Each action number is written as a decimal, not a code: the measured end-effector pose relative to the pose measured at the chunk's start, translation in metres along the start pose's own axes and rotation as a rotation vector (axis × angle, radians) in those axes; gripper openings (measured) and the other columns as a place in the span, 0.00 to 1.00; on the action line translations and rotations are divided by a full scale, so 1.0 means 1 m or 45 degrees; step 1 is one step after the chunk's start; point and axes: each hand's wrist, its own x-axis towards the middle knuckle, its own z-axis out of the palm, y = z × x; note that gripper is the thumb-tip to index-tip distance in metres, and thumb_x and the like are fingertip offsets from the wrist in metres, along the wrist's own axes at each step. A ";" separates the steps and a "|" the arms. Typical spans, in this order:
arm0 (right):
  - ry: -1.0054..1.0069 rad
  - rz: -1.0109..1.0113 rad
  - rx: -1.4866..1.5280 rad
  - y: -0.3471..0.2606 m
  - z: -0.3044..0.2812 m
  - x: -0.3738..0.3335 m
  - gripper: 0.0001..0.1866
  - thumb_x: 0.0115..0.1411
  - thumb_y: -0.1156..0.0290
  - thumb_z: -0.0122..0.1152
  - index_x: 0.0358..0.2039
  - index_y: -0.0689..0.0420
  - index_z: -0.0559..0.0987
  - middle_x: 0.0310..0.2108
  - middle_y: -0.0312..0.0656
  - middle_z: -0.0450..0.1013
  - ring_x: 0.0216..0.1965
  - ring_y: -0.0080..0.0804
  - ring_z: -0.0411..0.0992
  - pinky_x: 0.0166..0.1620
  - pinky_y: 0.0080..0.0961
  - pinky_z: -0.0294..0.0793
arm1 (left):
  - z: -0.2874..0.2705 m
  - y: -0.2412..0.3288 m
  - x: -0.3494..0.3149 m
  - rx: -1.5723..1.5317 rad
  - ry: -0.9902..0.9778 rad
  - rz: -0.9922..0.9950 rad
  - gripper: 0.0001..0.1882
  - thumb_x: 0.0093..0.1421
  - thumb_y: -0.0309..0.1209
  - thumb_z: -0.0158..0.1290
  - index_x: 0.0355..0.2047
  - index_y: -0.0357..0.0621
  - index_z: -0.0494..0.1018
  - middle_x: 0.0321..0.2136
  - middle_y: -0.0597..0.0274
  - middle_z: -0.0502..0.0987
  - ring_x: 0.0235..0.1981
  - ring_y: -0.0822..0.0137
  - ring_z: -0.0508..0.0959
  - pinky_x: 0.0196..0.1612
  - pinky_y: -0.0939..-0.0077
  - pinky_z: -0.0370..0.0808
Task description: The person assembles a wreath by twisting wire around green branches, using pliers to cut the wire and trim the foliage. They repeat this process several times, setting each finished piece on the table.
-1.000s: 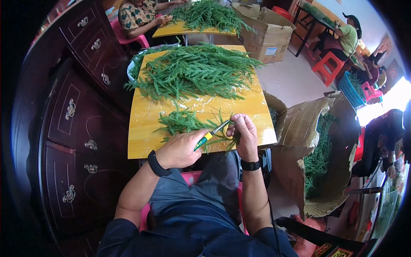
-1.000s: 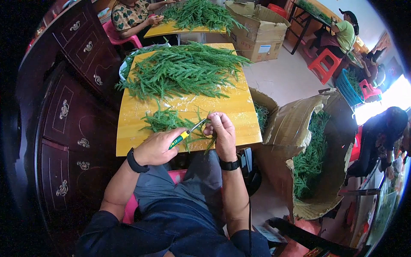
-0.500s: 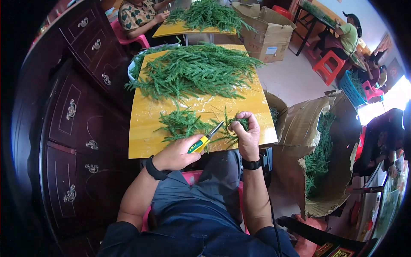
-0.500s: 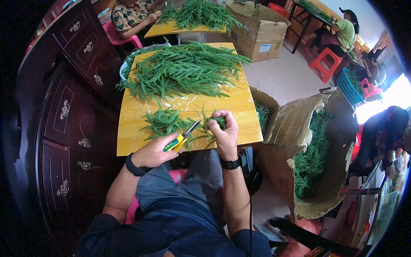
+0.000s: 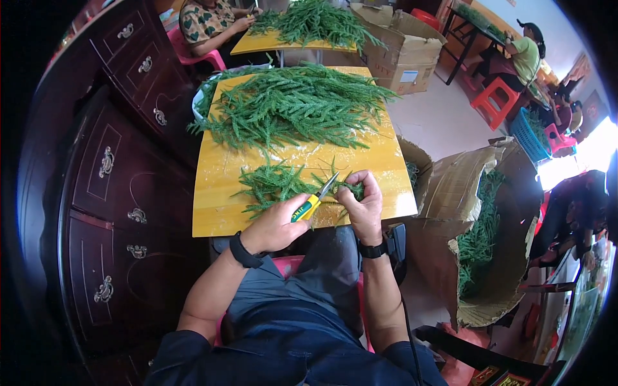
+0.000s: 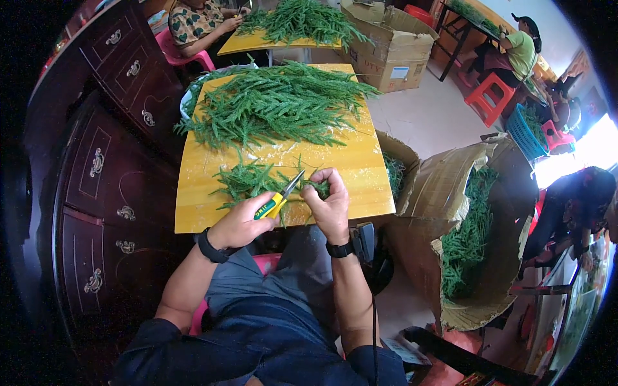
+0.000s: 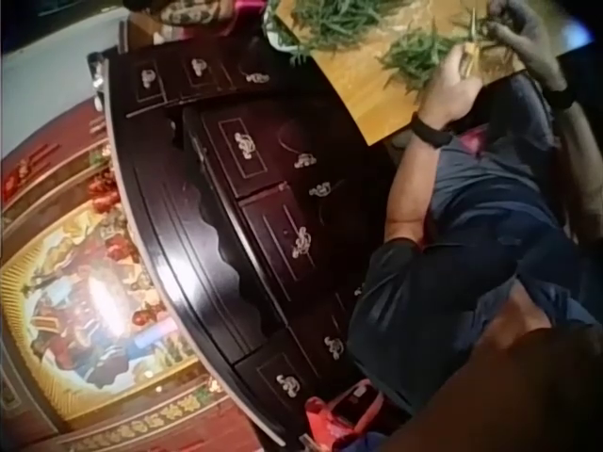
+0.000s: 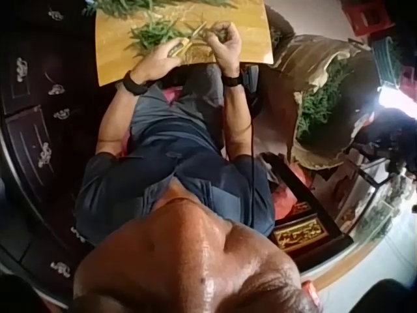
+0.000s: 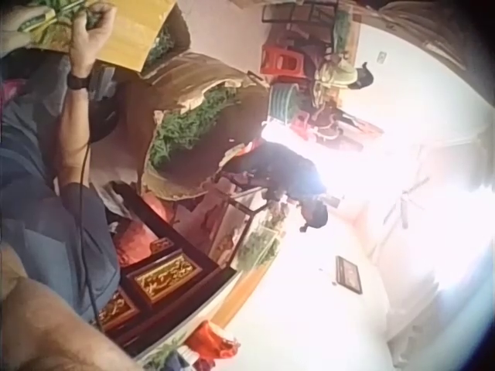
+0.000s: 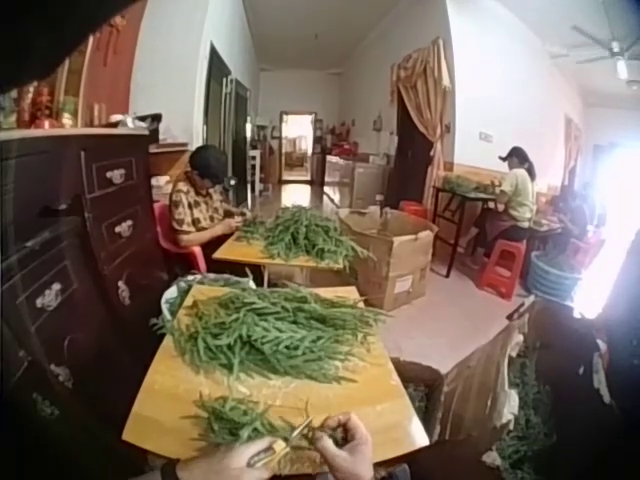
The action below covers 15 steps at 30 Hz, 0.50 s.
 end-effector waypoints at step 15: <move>-0.116 -0.170 -0.312 -0.009 0.004 -0.001 0.07 0.63 0.72 0.61 0.31 0.63 0.77 0.24 0.39 0.75 0.27 0.23 0.72 0.32 0.23 0.71 | -0.003 -0.003 -0.001 0.157 0.160 0.064 0.27 0.59 0.29 0.54 0.57 0.31 0.64 0.40 0.42 0.77 0.41 0.49 0.79 0.45 0.63 0.73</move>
